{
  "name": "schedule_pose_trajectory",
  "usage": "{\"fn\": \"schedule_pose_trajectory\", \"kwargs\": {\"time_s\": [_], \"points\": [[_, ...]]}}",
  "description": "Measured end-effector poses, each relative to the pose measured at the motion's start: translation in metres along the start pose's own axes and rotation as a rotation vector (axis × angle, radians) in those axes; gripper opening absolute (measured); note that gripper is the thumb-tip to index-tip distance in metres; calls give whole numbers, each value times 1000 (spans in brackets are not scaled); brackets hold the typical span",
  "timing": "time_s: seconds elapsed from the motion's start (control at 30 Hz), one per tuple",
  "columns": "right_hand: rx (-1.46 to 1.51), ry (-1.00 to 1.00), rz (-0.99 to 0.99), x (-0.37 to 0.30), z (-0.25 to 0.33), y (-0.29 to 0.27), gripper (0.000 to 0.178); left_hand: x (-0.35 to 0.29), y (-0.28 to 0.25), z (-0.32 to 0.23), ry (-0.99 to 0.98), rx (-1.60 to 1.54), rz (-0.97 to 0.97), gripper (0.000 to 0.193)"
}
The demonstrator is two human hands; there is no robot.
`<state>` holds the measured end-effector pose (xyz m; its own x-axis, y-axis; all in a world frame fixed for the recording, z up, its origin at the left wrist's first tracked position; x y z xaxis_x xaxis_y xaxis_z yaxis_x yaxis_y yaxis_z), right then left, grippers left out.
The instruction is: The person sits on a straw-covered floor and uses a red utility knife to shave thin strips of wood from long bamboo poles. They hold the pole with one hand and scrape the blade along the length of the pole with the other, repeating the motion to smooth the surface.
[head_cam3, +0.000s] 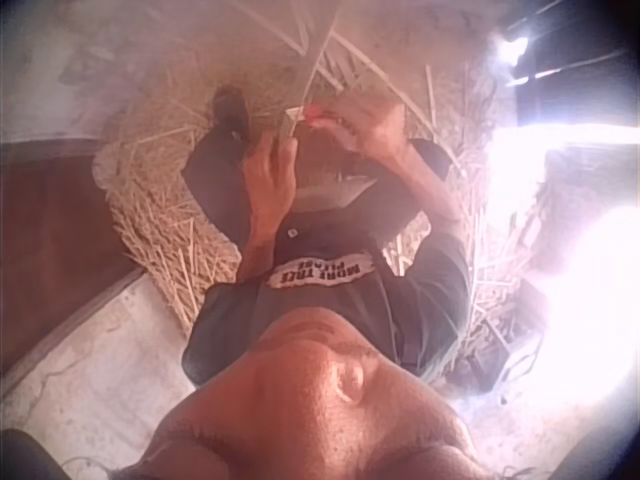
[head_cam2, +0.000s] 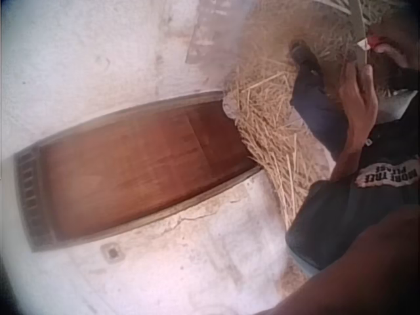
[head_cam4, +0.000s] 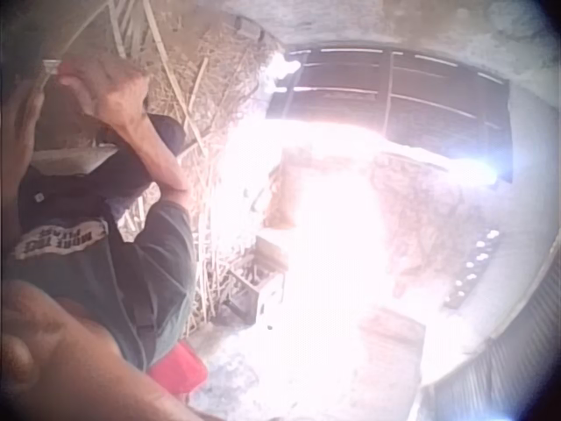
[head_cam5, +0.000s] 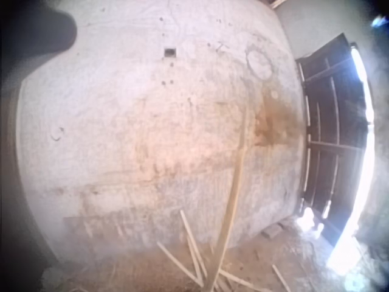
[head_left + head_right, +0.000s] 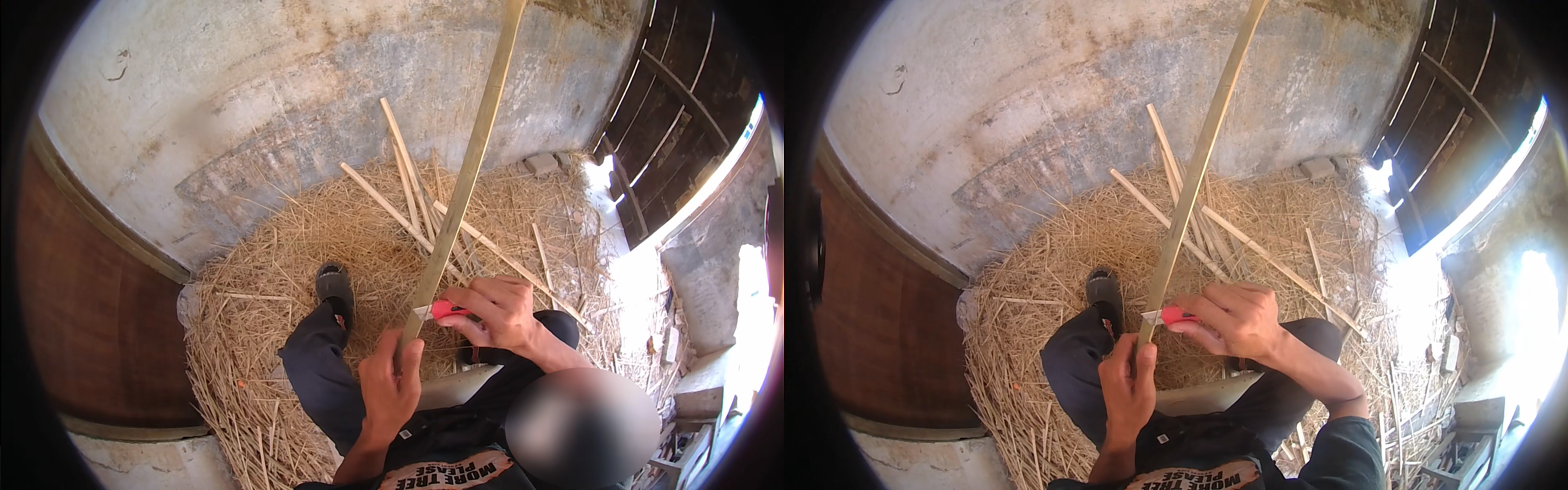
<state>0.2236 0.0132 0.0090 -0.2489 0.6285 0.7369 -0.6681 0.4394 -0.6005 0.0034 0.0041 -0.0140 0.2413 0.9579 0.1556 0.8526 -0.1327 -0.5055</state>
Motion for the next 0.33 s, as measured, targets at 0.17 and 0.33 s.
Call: {"fn": "schedule_pose_trajectory", "kwargs": {"time_s": [0.17,0.33], "points": [[-17,-7,14,3,1,-1,34,-2,-3,-1,-6,-23,-3,24],[25,-21,-8,-6,-8,5,31,-7,-5,4,-54,-3,14,31]]}}
Point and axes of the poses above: each hand's wrist, its own x-axis towards the middle knuckle, its own y-axis out of the palm, z = x × y, the point moved 1 cm from there along x, towards the middle knuckle, and after that the axes turned 10 degrees about x, right-handed, at the moved point
